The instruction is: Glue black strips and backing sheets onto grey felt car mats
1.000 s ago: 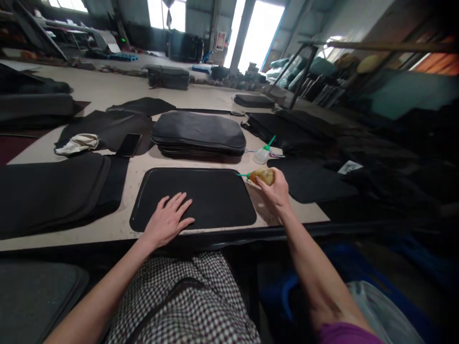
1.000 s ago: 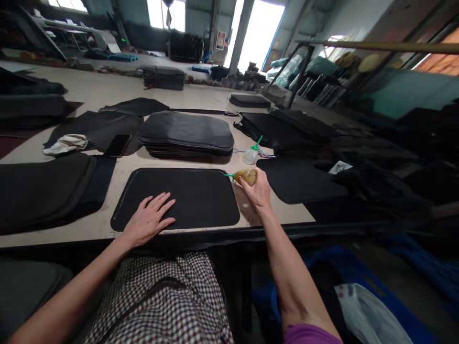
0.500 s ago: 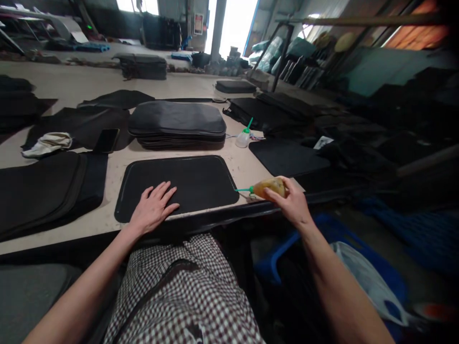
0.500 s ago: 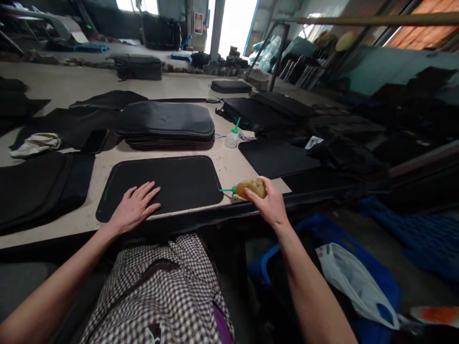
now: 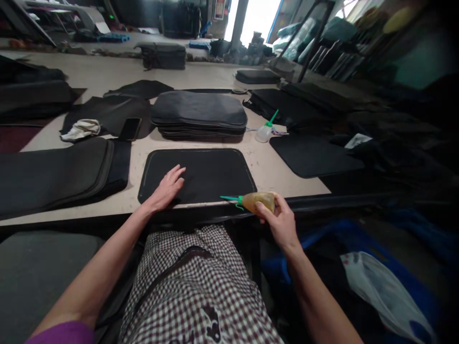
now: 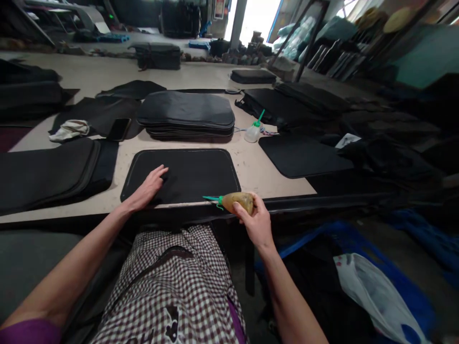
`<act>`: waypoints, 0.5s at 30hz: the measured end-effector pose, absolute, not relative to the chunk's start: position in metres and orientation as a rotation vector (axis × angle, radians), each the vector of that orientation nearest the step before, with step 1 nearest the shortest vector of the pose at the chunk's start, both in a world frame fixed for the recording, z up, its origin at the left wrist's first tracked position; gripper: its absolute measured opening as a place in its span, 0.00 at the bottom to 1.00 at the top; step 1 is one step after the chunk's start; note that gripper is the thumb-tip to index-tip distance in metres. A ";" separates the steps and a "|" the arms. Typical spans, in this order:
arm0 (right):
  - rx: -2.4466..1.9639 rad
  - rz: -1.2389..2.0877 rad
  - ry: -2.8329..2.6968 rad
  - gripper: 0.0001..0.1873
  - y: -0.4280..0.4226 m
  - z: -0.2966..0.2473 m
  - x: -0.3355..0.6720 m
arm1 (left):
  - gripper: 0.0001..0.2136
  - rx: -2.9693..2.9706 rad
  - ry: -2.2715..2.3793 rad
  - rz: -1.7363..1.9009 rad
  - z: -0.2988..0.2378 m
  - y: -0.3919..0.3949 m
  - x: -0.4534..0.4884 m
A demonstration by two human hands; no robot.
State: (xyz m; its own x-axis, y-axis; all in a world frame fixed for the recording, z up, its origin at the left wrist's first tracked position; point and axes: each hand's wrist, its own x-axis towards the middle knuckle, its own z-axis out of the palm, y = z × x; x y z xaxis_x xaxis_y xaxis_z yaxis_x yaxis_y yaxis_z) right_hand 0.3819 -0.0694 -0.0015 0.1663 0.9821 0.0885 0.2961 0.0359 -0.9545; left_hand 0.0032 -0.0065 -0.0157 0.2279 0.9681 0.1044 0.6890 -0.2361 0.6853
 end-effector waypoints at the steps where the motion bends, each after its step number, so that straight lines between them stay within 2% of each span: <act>1: -1.433 0.900 -1.335 0.30 -0.068 -0.003 0.370 | 0.34 1.933 1.486 0.779 -0.013 -0.006 0.000; 6: -1.347 0.937 -1.507 0.30 -0.062 -0.007 0.311 | 0.34 1.645 1.364 0.889 -0.002 -0.002 -0.014; 15: -1.079 0.870 -1.788 0.25 -0.050 -0.001 0.197 | 0.41 1.350 1.136 0.925 0.006 0.012 -0.033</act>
